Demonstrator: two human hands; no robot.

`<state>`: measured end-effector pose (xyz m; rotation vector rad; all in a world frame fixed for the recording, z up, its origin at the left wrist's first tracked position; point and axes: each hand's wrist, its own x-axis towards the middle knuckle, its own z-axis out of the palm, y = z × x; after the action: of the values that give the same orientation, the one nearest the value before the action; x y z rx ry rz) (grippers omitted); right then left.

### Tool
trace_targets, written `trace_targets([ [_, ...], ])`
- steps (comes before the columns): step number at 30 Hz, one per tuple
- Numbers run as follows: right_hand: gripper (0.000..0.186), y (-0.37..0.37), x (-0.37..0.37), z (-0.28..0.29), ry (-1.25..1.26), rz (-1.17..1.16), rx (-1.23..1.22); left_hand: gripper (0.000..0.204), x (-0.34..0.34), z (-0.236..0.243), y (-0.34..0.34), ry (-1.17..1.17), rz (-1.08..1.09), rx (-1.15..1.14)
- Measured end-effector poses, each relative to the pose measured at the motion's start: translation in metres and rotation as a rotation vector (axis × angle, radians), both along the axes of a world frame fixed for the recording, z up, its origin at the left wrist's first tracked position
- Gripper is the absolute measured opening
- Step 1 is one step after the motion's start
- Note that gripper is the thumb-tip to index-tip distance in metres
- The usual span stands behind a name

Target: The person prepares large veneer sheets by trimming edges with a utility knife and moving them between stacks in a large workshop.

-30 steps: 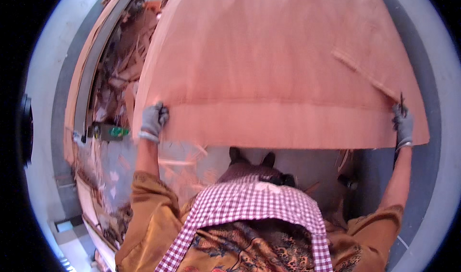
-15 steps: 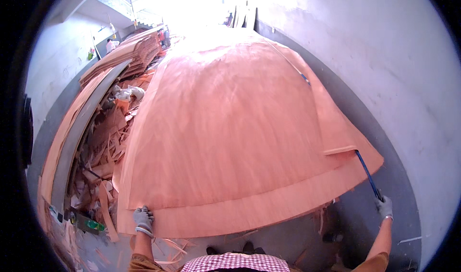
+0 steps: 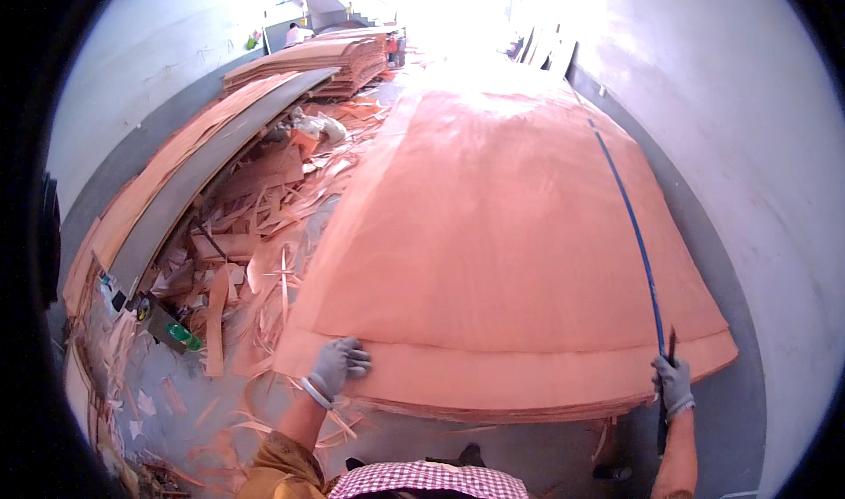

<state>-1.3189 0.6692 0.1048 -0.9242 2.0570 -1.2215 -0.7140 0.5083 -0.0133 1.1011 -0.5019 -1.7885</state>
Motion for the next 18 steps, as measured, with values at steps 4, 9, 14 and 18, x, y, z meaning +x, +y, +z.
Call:
trace_targets([
  [4,0.025,-0.051,0.108,0.016,-0.112,0.136,-0.042,0.029,0.060,0.043,0.059,-0.150,-0.114,-0.123],
  [9,0.023,-0.097,0.233,0.038,-0.120,0.253,0.000,0.027,0.206,-0.001,0.109,-0.145,0.058,-0.040],
  [14,0.023,-0.127,0.307,0.061,-0.058,0.276,0.100,0.025,0.313,-0.050,0.147,-0.158,0.250,0.093],
  [18,0.024,-0.157,0.339,0.089,0.015,0.227,0.158,0.027,0.359,-0.092,0.167,-0.131,0.317,0.201],
])
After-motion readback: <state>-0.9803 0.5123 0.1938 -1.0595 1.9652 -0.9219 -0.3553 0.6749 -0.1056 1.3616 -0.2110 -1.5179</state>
